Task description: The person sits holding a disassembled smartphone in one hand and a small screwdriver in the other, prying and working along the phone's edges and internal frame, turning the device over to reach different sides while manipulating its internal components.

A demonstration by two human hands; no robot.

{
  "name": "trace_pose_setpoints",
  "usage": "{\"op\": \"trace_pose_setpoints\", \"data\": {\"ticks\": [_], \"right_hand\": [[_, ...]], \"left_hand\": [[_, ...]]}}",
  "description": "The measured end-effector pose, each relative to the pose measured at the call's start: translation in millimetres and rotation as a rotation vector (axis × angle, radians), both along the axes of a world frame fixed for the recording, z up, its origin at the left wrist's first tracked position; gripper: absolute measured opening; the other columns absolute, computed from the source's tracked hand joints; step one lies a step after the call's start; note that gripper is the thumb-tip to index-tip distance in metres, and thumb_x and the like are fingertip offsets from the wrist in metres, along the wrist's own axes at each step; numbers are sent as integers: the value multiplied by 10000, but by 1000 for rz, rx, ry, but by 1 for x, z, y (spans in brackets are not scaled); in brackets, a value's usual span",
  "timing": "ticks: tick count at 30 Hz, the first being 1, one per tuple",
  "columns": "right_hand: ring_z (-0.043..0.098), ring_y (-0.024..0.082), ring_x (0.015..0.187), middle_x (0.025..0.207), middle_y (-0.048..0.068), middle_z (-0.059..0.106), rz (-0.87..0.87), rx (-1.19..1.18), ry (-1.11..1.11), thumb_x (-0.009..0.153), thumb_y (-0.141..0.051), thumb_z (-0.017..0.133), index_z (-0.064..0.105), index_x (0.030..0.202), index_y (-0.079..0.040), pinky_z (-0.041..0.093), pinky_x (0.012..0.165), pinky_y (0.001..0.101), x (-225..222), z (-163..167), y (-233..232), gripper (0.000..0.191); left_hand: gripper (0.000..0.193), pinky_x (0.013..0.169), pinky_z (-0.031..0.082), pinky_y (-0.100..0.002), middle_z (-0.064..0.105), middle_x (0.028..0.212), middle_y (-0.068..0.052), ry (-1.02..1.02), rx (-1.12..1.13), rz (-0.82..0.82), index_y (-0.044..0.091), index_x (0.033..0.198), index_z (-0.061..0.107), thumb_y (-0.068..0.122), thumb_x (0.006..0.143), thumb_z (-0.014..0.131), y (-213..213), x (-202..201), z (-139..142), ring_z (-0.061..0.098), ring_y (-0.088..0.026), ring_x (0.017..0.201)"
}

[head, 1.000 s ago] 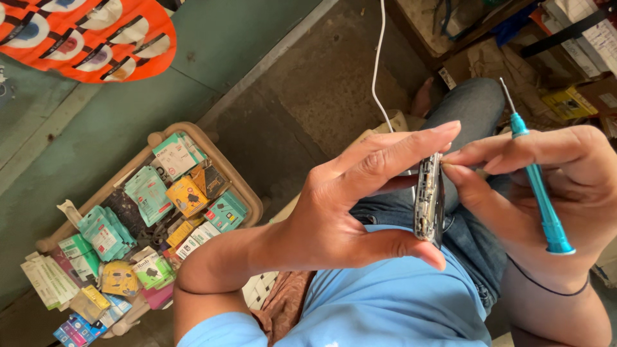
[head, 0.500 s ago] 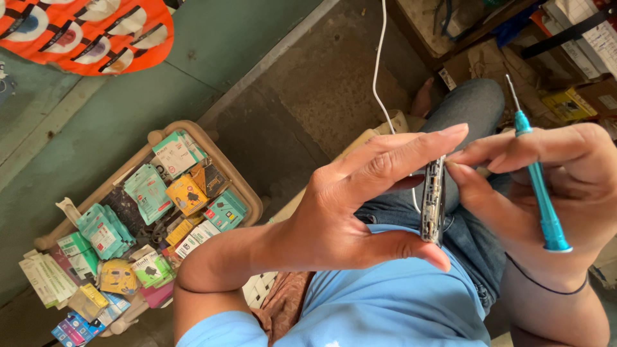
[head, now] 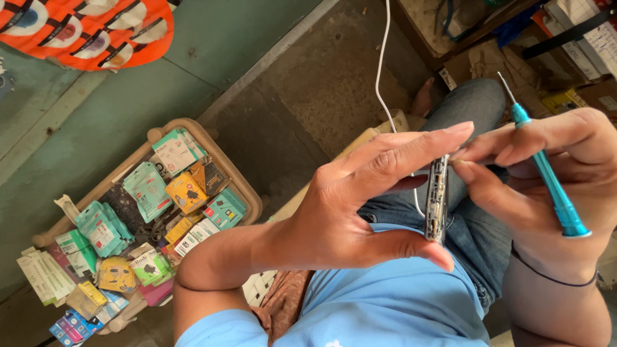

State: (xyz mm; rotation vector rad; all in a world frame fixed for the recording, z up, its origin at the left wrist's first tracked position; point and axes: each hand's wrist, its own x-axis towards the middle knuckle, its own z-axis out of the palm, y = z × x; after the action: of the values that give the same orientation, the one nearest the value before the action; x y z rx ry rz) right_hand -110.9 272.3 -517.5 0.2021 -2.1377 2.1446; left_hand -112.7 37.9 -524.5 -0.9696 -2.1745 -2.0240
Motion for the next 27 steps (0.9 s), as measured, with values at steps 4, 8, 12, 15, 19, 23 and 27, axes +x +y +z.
{"op": "trace_pose_setpoints", "data": {"ticks": [4, 8, 12, 15, 19, 23, 27], "right_hand": [[755, 201, 946, 937, 175, 691, -4, 12, 7, 885, 213, 744, 496, 1067, -9, 653, 883, 316, 0, 0, 0, 379], [747, 193, 933, 976, 201, 707, 26, 78, 46, 904, 207, 754, 513, 1033, 11, 643, 865, 297, 0, 2, 1, 336], [748, 183, 883, 989, 210, 713, 28, 125, 96, 889, 176, 763, 529, 1036, 10, 644, 803, 286, 2, 4, -2, 322], [747, 201, 874, 1002, 225, 703, 55, 248, 185, 864, 170, 766, 526, 1012, 23, 641, 779, 297, -1, 6, -1, 318], [736, 244, 849, 890, 205, 662, 74, 364, 355, 843, 191, 767, 498, 983, 57, 637, 753, 339, -9, 7, -1, 331], [720, 286, 793, 750, 137, 596, 66, 355, 416, 749, 184, 779, 506, 891, 92, 648, 718, 395, -14, 9, -1, 322], [739, 351, 792, 733, 204, 630, 60, 508, 382, 724, 215, 777, 570, 779, 63, 615, 679, 417, -11, 15, -1, 262]], "left_hand": [[863, 1093, 524, -253, 570, 1529, -25, 3, -2, -1, 91, 1531, 479, 374, 866, 950, 0, -1, 0, 625, -141, 1249], [861, 1098, 519, -255, 563, 1537, -29, 6, 6, -2, 92, 1530, 478, 374, 866, 948, 0, -1, -1, 620, -142, 1256], [858, 1114, 517, -255, 542, 1499, -23, -5, 17, -9, 95, 1534, 480, 359, 870, 955, -1, 1, -1, 616, -146, 1273], [866, 1127, 513, -256, 523, 1517, -31, -10, 35, -32, 101, 1540, 468, 347, 872, 961, -2, 0, -2, 605, -154, 1296], [886, 1108, 534, -259, 537, 1558, -50, -12, 35, -52, 92, 1537, 457, 339, 856, 967, -2, -3, -2, 598, -163, 1291], [892, 1065, 600, -260, 555, 1548, -76, -66, 43, -83, 65, 1531, 465, 328, 843, 970, 0, -6, -3, 620, -180, 1289], [898, 1063, 595, -263, 541, 1504, -74, -30, 83, -82, 77, 1538, 462, 304, 838, 976, 1, -7, -5, 619, -179, 1296]]}}
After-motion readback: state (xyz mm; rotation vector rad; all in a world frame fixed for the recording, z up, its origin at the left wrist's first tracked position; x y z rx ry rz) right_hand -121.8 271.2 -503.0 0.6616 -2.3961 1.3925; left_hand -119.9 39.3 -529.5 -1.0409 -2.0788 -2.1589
